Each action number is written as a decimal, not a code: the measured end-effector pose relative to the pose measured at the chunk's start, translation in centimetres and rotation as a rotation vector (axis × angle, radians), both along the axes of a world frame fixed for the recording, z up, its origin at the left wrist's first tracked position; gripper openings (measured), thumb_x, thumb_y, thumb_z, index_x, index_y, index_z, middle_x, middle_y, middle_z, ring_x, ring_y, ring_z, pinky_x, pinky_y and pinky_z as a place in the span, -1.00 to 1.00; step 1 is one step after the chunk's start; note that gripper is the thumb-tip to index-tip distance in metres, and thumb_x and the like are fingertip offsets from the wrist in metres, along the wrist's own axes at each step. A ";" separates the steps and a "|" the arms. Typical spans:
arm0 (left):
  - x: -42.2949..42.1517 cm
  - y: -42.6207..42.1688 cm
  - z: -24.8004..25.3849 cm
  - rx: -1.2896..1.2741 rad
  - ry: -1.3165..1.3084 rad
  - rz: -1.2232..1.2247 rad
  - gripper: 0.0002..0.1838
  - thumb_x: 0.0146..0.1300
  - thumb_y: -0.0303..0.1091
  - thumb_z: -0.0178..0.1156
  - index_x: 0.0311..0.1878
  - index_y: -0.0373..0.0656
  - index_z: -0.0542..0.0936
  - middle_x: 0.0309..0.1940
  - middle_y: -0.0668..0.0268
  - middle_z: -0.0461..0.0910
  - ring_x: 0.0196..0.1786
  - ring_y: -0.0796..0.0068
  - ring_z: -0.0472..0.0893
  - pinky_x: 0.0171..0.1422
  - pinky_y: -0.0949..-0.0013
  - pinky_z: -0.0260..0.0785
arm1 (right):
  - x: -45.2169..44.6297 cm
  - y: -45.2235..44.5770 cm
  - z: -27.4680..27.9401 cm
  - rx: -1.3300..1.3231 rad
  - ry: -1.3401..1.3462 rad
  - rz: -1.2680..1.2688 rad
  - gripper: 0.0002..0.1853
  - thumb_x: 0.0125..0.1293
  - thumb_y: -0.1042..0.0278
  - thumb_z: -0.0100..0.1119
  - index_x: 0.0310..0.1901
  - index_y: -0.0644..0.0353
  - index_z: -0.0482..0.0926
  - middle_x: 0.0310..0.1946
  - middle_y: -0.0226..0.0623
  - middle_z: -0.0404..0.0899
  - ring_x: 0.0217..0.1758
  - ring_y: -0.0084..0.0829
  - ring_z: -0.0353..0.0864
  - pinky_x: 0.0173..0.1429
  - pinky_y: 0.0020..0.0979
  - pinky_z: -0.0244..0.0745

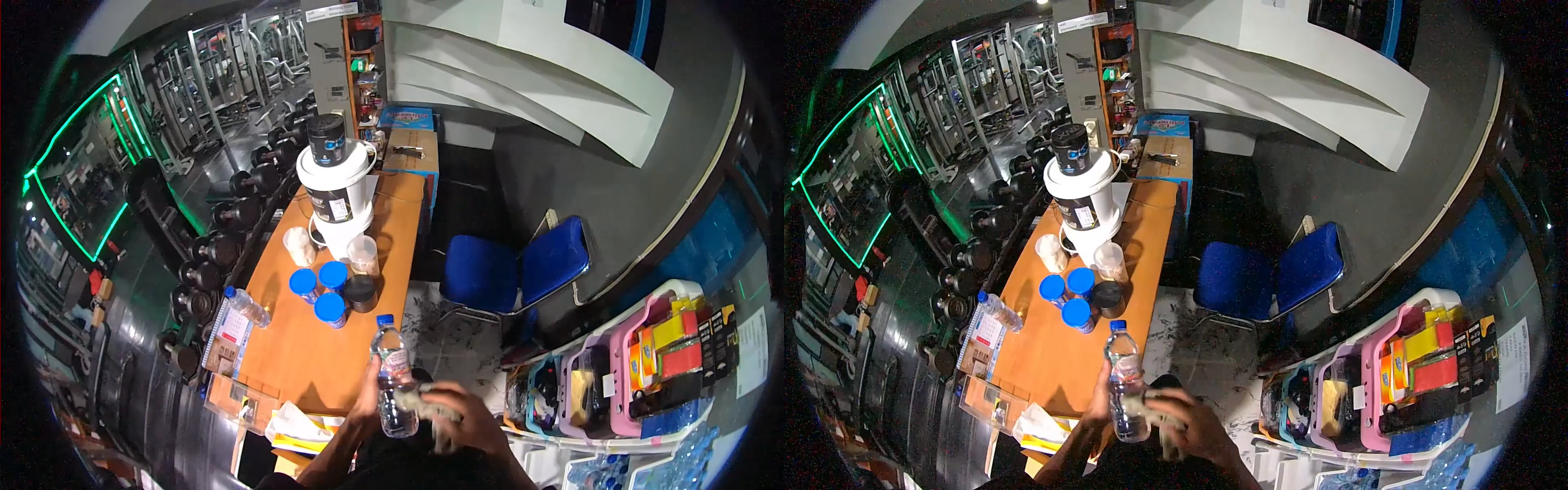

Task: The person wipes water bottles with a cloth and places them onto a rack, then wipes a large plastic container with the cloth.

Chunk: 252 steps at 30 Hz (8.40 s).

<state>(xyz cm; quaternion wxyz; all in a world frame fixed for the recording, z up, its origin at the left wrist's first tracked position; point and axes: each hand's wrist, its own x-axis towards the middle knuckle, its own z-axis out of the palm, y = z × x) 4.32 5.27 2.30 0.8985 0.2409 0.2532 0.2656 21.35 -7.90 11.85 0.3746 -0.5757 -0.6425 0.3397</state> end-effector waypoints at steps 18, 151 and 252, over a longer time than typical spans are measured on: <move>-0.3 0.9 -0.8 0.043 0.132 0.110 -0.18 0.25 0.48 -0.33 -0.06 -0.15 0.51 -0.36 0.19 0.62 -0.37 0.37 0.62 -0.28 0.30 0.53 | -2.6 -1.6 0.6 0.023 -0.142 0.170 -0.38 0.03 0.56 0.15 0.22 -0.08 0.46 0.21 -0.27 0.39 0.18 -0.17 0.48 0.17 -0.29 0.49; 0.4 -3.3 0.9 0.549 0.207 0.298 -0.45 0.44 0.12 -0.21 0.18 -0.18 0.30 -0.11 0.22 0.52 -0.01 0.38 0.53 0.14 0.29 0.37 | -4.0 0.8 2.9 0.346 -0.145 -0.269 -0.61 0.03 0.45 0.29 -0.02 0.09 0.62 0.02 -0.21 0.48 0.06 -0.19 0.56 0.11 -0.29 0.49; 1.3 -5.1 2.7 0.848 0.553 0.242 -0.50 0.39 0.00 -0.01 0.17 -0.23 0.31 -0.09 0.07 0.51 -0.01 0.27 0.50 0.10 0.23 0.34 | -3.2 3.2 1.1 0.463 -0.269 -0.396 -0.59 0.03 0.56 0.30 -0.03 0.11 0.50 0.17 -0.06 0.34 0.19 0.02 0.39 0.23 -0.15 0.35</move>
